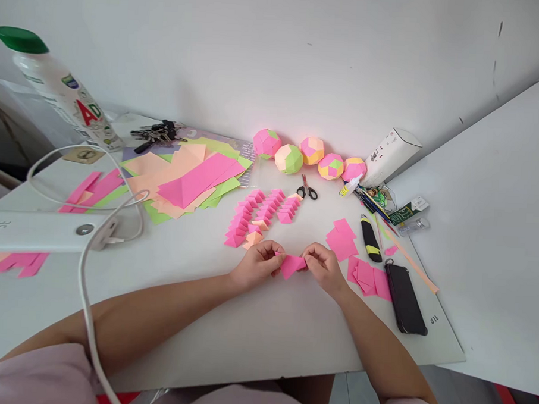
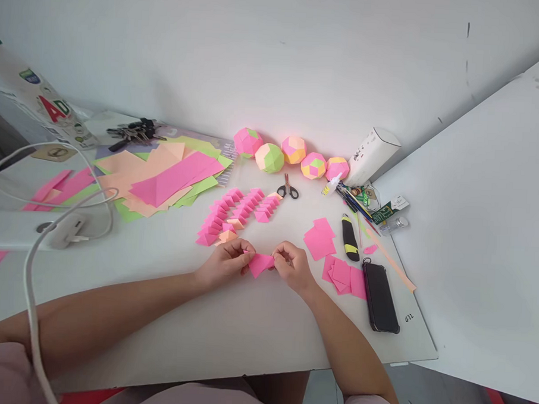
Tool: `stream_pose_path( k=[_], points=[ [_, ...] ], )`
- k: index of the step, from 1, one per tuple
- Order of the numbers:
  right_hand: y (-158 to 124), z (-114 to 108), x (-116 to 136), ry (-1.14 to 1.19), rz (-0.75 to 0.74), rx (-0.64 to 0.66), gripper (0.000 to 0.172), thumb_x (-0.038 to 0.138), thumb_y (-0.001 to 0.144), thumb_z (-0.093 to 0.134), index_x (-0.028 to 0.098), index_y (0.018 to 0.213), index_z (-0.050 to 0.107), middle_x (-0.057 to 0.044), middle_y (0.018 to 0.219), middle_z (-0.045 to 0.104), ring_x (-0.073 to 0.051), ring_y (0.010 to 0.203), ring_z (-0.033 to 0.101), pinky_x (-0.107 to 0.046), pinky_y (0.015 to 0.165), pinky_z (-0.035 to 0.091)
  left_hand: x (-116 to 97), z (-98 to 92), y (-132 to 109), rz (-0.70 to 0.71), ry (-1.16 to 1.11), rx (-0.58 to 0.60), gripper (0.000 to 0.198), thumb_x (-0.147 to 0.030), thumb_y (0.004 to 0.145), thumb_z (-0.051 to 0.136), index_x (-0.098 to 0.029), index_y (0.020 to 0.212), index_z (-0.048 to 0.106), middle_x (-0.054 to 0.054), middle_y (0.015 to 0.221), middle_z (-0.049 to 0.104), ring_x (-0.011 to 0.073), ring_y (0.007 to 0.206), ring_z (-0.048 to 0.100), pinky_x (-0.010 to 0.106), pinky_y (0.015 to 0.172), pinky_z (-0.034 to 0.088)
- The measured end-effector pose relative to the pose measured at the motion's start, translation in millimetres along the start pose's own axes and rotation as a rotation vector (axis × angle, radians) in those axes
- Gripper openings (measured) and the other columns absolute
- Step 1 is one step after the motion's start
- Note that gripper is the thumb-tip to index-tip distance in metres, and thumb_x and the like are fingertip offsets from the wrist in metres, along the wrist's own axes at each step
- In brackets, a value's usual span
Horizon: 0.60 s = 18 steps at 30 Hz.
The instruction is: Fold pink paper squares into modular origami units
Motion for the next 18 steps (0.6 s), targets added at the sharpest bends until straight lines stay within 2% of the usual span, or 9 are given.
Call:
stream_pose_path(
  k=[5, 13, 16, 18],
  points=[
    [-2, 8, -3, 0.019, 0.025, 0.047, 0.013, 0.031, 0.079, 0.056, 0.018, 0.076, 0.054, 0.000, 0.066, 0.059, -0.014, 0.061, 0.059, -0.026, 0.060, 0.048, 1, -0.2, 1, 0.013, -0.002, 0.013, 0.023, -0.037, 0.075, 0.060, -0.016, 0.073, 0.051, -0.002, 0.059, 0.055, 0.0084, 0.049, 0.050, 0.022, 0.049, 0.041],
    [-2, 1, -6, 0.025, 0.025, -0.011, 0.017, 0.029, 0.078, 0.058, 0.018, 0.067, 0.051, 0.003, 0.057, 0.052, -0.010, 0.052, 0.052, -0.022, 0.049, 0.044, 1, -2.8, 1, 0.058, -0.024, -0.020, 0.021, -0.035, 0.080, 0.055, -0.017, 0.072, 0.048, -0.004, 0.051, 0.051, 0.0080, 0.047, 0.048, 0.021, 0.048, 0.040],
    [-2, -3, -8, 0.058, 0.032, -0.039, 0.019, 0.030, 0.077, 0.059, 0.018, 0.066, 0.049, 0.006, 0.051, 0.046, -0.008, 0.045, 0.045, -0.021, 0.044, 0.041, -3, -3.9, 1, 0.068, -0.067, -0.042, 0.024, -0.038, 0.081, 0.053, -0.017, 0.071, 0.046, -0.004, 0.056, 0.052, 0.0082, 0.048, 0.049, 0.022, 0.049, 0.042],
    [-2, -3, -9, 0.101, 0.041, -0.048, 0.019, 0.032, 0.078, 0.059, 0.018, 0.068, 0.049, 0.006, 0.052, 0.047, -0.008, 0.046, 0.047, -0.022, 0.045, 0.045, -6, -2.3, 1, 0.077, -0.112, -0.030, 0.026, -0.040, 0.082, 0.052, -0.018, 0.073, 0.044, -0.002, 0.062, 0.056, 0.0099, 0.053, 0.054, 0.024, 0.052, 0.045]
  ],
)
Point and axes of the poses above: each hand's wrist, its own y-axis towards the middle knuckle, its own z-axis out of the palm, x = y × z, the point moved 9 cm from there along y, towards the middle knuckle
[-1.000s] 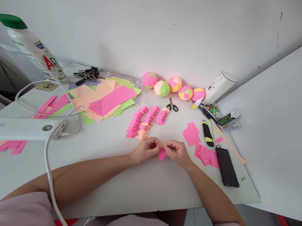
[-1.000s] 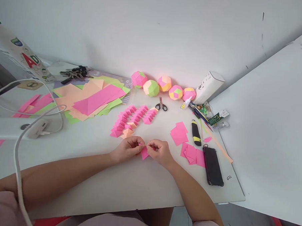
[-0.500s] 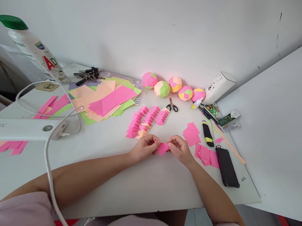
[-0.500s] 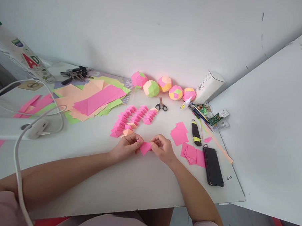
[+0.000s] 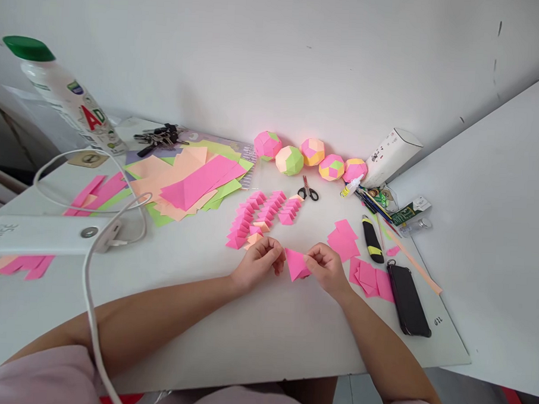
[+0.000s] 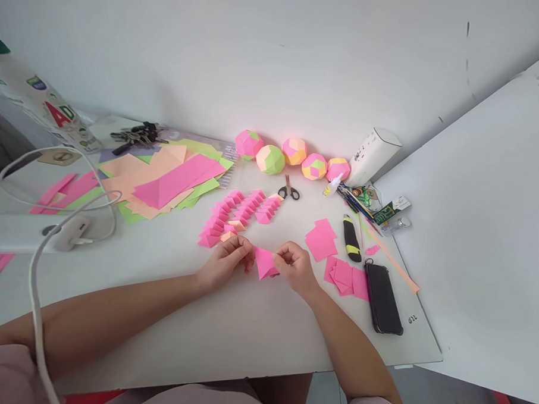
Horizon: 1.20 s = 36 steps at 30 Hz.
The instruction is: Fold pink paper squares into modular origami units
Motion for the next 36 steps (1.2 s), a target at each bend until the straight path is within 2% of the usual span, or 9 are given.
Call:
stream_pose_path(
  k=[3, 7, 15, 18, 23, 26, 29, 32, 36],
  points=[
    [0, 1, 0, 0.045, 0.004, -0.005, 0.019, 0.034, 0.078, 0.059, 0.018, 0.072, 0.051, 0.003, 0.058, 0.055, -0.011, 0.052, 0.055, -0.024, 0.048, 0.051, -1, 3.6, 0, 0.004, -0.043, 0.032, 0.026, -0.041, 0.080, 0.057, -0.018, 0.079, 0.043, -0.002, 0.067, 0.059, 0.0121, 0.060, 0.059, 0.026, 0.057, 0.048],
    [-1, 5, 0, 0.023, 0.001, 0.003, 0.020, 0.036, 0.078, 0.061, 0.018, 0.077, 0.054, 0.001, 0.060, 0.061, -0.013, 0.055, 0.059, -0.026, 0.050, 0.053, 3, 3.6, 2, 0.003, -0.042, 0.034, 0.032, -0.040, 0.076, 0.063, -0.019, 0.087, 0.042, -0.005, 0.063, 0.057, 0.0119, 0.059, 0.060, 0.027, 0.059, 0.049],
    [0, 4, 5, -0.022, -0.058, -0.022, 0.018, 0.035, 0.077, 0.062, 0.017, 0.078, 0.059, -0.002, 0.065, 0.065, -0.015, 0.057, 0.064, -0.027, 0.052, 0.052, 5, -4.6, 5, 0.047, -0.076, -0.036, 0.033, -0.038, 0.074, 0.064, -0.020, 0.080, 0.037, -0.005, 0.062, 0.057, 0.0120, 0.059, 0.060, 0.027, 0.060, 0.049],
    [0, 5, 4, -0.026, -0.058, -0.015, 0.015, 0.033, 0.076, 0.063, 0.018, 0.079, 0.062, -0.002, 0.069, 0.066, -0.015, 0.059, 0.063, -0.026, 0.053, 0.051, 6, -5.2, 6, 0.050, -0.083, -0.041, 0.033, -0.037, 0.074, 0.064, -0.020, 0.078, 0.037, -0.006, 0.062, 0.055, 0.0109, 0.060, 0.059, 0.026, 0.060, 0.047],
    [2, 7, -5, -0.008, 0.010, 0.015, 0.016, 0.032, 0.073, 0.066, 0.017, 0.078, 0.065, -0.002, 0.070, 0.063, -0.012, 0.058, 0.057, -0.025, 0.051, 0.048, 6, -5.8, 6, 0.036, -0.133, -0.063, 0.033, -0.033, 0.072, 0.067, -0.020, 0.078, 0.038, -0.007, 0.064, 0.052, 0.0059, 0.053, 0.051, 0.019, 0.050, 0.040],
    [3, 9, -9, 0.049, 0.033, 0.049, 0.017, 0.031, 0.071, 0.068, 0.017, 0.078, 0.064, 0.000, 0.068, 0.061, -0.011, 0.058, 0.055, -0.023, 0.051, 0.047, 3, -2.5, 5, 0.062, -0.132, -0.036, 0.029, -0.030, 0.074, 0.066, -0.019, 0.076, 0.039, -0.008, 0.064, 0.049, 0.0041, 0.053, 0.048, 0.017, 0.050, 0.038],
    [4, 10, -14, 0.091, 0.060, 0.052, 0.024, 0.030, 0.069, 0.071, 0.018, 0.088, 0.062, 0.002, 0.065, 0.058, -0.010, 0.056, 0.054, -0.023, 0.050, 0.047, 2, 5.3, 3, 0.081, -0.091, 0.049, 0.023, -0.031, 0.076, 0.063, -0.018, 0.077, 0.045, -0.003, 0.072, 0.056, 0.0071, 0.061, 0.054, 0.020, 0.055, 0.044],
    [4, 12, -17, 0.107, 0.086, 0.057, 0.038, 0.029, 0.069, 0.071, 0.019, 0.103, 0.058, -0.001, 0.078, 0.062, -0.011, 0.060, 0.056, -0.024, 0.052, 0.049, 2, 12.7, 2, 0.099, -0.056, 0.143, 0.021, -0.032, 0.077, 0.062, -0.018, 0.091, 0.053, 0.003, 0.088, 0.063, 0.0142, 0.077, 0.062, 0.029, 0.068, 0.050],
    [4, 13, -22, 0.110, 0.134, 0.065, 0.051, 0.030, 0.068, 0.072, 0.019, 0.114, 0.054, -0.002, 0.082, 0.063, -0.012, 0.061, 0.057, -0.025, 0.053, 0.050, 4, 10.8, 1, 0.110, 0.051, 0.144, 0.033, -0.032, 0.077, 0.062, -0.020, 0.108, 0.058, 0.007, 0.102, 0.063, 0.0201, 0.091, 0.062, 0.034, 0.077, 0.051]
  ],
)
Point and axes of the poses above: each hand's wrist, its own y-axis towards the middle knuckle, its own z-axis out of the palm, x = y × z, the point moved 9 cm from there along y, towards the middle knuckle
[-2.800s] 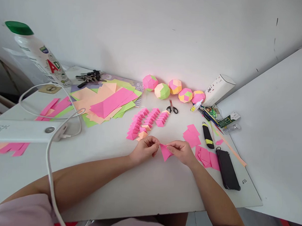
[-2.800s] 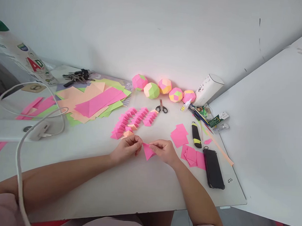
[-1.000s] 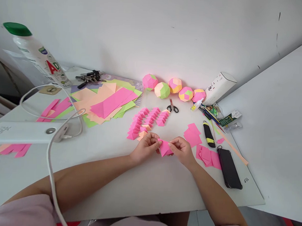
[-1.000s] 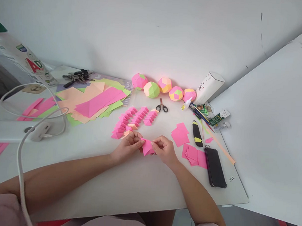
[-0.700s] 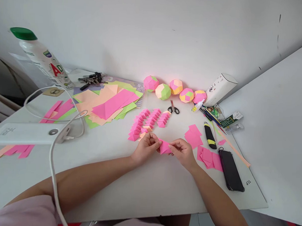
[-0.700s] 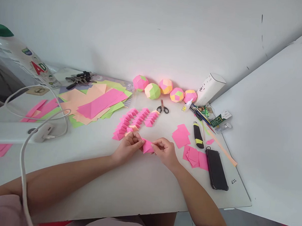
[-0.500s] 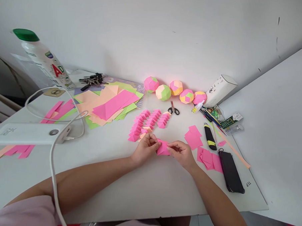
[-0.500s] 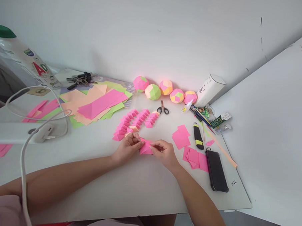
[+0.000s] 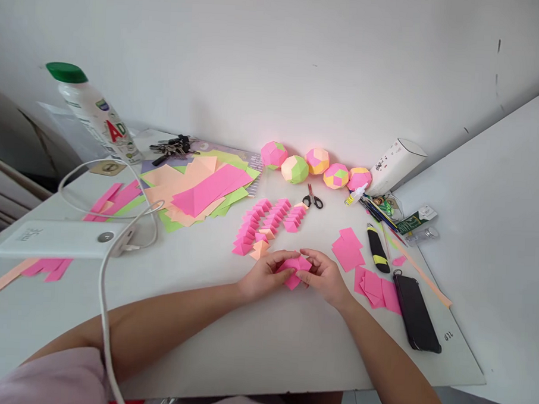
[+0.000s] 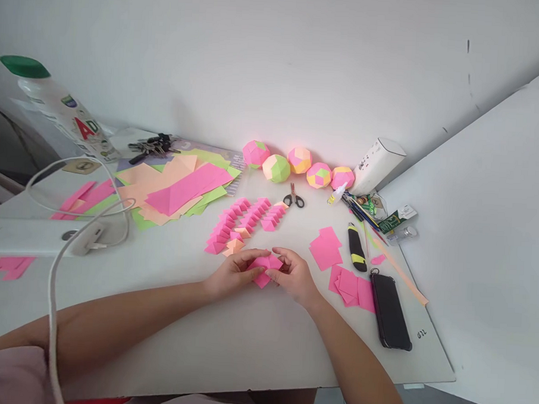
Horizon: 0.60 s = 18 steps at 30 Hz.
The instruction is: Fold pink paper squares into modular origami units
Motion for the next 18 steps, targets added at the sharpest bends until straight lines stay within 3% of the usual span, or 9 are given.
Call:
stream_pose_path(
  k=[5, 7, 18],
  points=[
    [0, 0, 5, -0.052, -0.010, 0.012, 0.025, 0.035, 0.069, 0.071, 0.016, 0.082, 0.062, 0.000, 0.064, 0.060, -0.011, 0.055, 0.054, -0.024, 0.051, 0.045, 3, -2.1, -1, -0.049, -0.001, -0.020, 0.039, -0.032, 0.076, 0.062, -0.018, 0.112, 0.058, 0.007, 0.099, 0.065, 0.0201, 0.086, 0.064, 0.035, 0.074, 0.052],
    [0, -2, 8, -0.066, -0.022, -0.009, 0.024, 0.037, 0.068, 0.070, 0.016, 0.072, 0.061, 0.001, 0.058, 0.058, -0.011, 0.053, 0.052, -0.024, 0.050, 0.043, 3, -3.0, -2, -0.060, -0.013, -0.038, 0.039, -0.033, 0.074, 0.064, -0.018, 0.110, 0.059, 0.007, 0.097, 0.066, 0.0201, 0.086, 0.064, 0.035, 0.074, 0.052],
    [-3, -1, 21, -0.110, -0.159, -0.007, 0.021, 0.035, 0.073, 0.067, 0.017, 0.065, 0.061, 0.000, 0.063, 0.055, -0.011, 0.055, 0.049, -0.024, 0.050, 0.040, 1, -8.5, -3, -0.064, 0.082, -0.118, 0.036, -0.035, 0.072, 0.065, -0.016, 0.102, 0.063, 0.007, 0.090, 0.063, 0.0196, 0.084, 0.061, 0.035, 0.075, 0.051]
  ],
)
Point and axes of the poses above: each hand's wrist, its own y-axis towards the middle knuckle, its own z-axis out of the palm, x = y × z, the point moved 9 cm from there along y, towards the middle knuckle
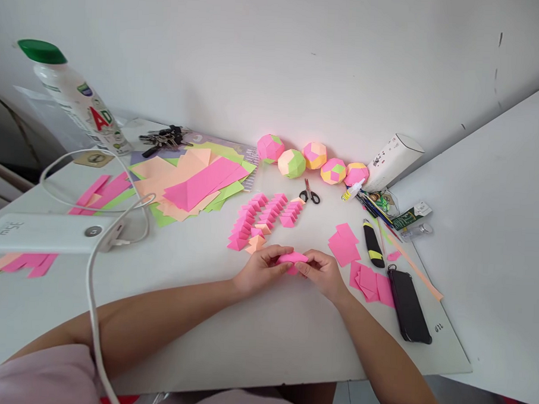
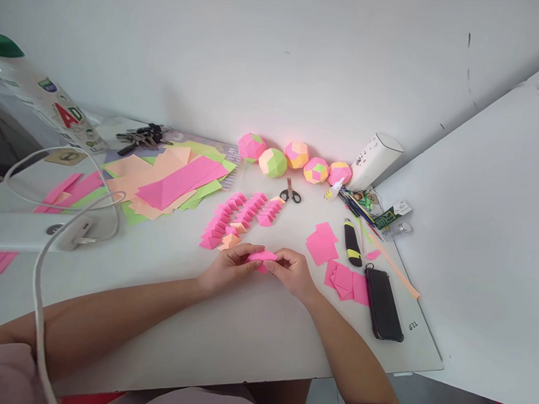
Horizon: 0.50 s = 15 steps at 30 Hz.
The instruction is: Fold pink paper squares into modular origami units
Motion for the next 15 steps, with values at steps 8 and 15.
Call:
stream_pose_path(
  k=[8, 15],
  points=[
    [-2, -4, 0, 0.051, -0.037, -0.041, 0.019, 0.032, 0.070, 0.071, 0.018, 0.073, 0.059, 0.001, 0.065, 0.058, -0.013, 0.058, 0.055, -0.026, 0.054, 0.047, -10, 3.4, 0, 0.067, 0.163, 0.045, 0.024, -0.034, 0.079, 0.058, -0.016, 0.093, 0.068, 0.005, 0.081, 0.062, 0.0141, 0.073, 0.057, 0.026, 0.064, 0.047],
    [0, -7, -5, 0.123, -0.034, -0.048, 0.021, 0.028, 0.070, 0.071, 0.019, 0.087, 0.061, 0.002, 0.064, 0.060, -0.011, 0.054, 0.057, -0.025, 0.052, 0.049, -9, 6.3, -1, 0.070, 0.139, 0.089, 0.024, -0.035, 0.081, 0.056, -0.017, 0.091, 0.068, 0.005, 0.079, 0.062, 0.0139, 0.072, 0.057, 0.024, 0.062, 0.046]
  ],
)
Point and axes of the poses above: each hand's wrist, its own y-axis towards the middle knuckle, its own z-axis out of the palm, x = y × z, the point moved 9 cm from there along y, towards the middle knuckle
